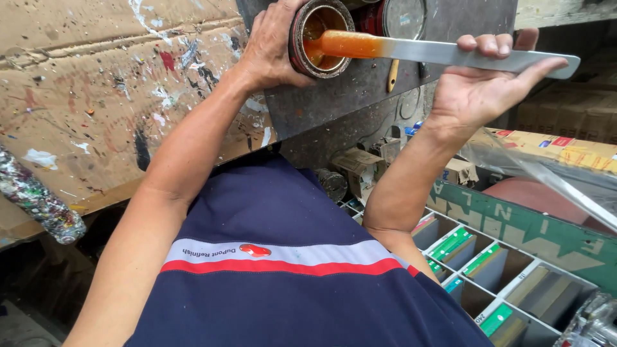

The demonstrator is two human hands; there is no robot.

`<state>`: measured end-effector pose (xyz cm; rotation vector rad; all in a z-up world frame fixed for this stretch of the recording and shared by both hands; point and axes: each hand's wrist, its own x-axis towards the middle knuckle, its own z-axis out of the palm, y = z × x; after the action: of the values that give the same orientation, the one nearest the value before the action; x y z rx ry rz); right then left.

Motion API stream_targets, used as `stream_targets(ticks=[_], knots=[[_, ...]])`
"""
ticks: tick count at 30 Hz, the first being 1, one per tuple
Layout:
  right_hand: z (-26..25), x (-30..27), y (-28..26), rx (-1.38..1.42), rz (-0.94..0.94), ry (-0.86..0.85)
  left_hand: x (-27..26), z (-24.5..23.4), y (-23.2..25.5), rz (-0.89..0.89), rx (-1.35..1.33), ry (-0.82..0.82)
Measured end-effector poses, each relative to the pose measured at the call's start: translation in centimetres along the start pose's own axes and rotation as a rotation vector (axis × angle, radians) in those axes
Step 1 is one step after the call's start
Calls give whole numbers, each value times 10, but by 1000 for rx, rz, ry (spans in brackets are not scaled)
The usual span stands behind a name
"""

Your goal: Stirring and checking the consistency of paint in multiple small cans using a brush and a spatula at a mixing station.

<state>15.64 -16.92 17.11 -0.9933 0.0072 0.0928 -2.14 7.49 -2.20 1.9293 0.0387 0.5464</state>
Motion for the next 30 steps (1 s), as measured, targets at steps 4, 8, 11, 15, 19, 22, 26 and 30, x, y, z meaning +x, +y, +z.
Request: stream_targets(ticks=[4,8,11,15,19,22,26,30], knots=[[-20,12,-8,55,43,-105,-1,2,-3,0,6,-6],[-31,20,-15,81,75,-129,1,-2,4,-8,-19,12],[-39,25,-18,109,105,-131,1,-1,3,-9,-6,10],[-49,29,-16,119,114,-132,2,0,2,-17,-14,14],[-62,34,-13,166,132,-96,1,4,-6,-6,-15,3],[-69,33,-10,198,170,-74,-2,10,-16,-1,-7,-13],[-79,32,-6,271,189,-80,-2,14,-21,3,39,-12],[-73,25,-7,282,145,-49,-2,13,-21,28,29,-6]])
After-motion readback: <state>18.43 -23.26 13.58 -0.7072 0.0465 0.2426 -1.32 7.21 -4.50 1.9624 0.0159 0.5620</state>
